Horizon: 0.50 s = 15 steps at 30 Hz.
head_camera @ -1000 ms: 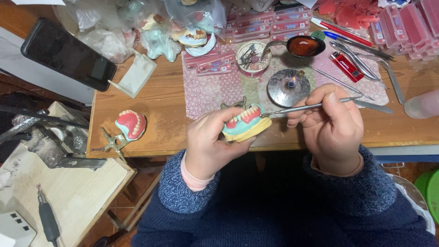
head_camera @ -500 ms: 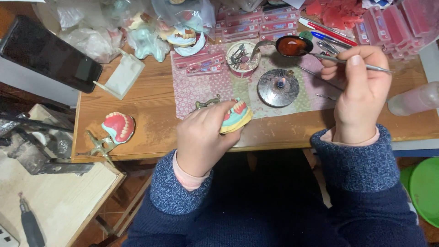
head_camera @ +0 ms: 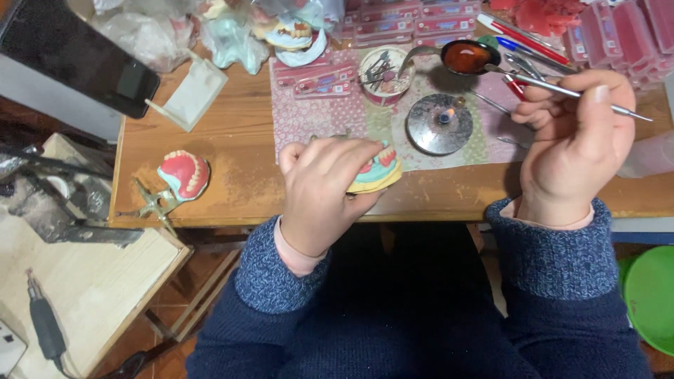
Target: The person holds a dental model of teeth and gums in a metal clamp and uses a metal tool to scrape and shape the material on the model. The person rotates the model to access different sides while continuing to work with the tool.
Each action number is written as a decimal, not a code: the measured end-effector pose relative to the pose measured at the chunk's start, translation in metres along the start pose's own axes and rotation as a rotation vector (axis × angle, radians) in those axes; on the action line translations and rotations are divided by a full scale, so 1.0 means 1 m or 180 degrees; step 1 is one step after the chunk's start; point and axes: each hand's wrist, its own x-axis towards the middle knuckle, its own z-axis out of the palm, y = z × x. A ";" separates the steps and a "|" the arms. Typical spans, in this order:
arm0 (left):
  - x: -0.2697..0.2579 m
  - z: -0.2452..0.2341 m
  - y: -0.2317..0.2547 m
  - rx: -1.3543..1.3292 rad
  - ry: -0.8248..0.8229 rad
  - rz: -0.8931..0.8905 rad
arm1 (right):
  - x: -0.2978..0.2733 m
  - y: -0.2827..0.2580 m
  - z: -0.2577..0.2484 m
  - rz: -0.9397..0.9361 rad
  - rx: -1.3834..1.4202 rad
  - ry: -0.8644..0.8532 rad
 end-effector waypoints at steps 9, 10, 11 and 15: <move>-0.008 0.000 -0.016 -0.0297 -0.0314 0.0408 | -0.007 0.022 -0.007 -0.0187 0.0156 0.0020; -0.008 0.002 -0.018 -0.0297 -0.0315 0.0402 | -0.007 0.022 -0.006 -0.0182 0.0156 0.0018; -0.009 0.003 -0.019 -0.0393 -0.0305 0.0400 | -0.007 0.023 -0.006 -0.0180 0.0133 0.0037; -0.008 0.006 -0.025 -0.0565 -0.0228 0.0362 | -0.005 0.027 -0.010 -0.0202 0.0103 -0.0007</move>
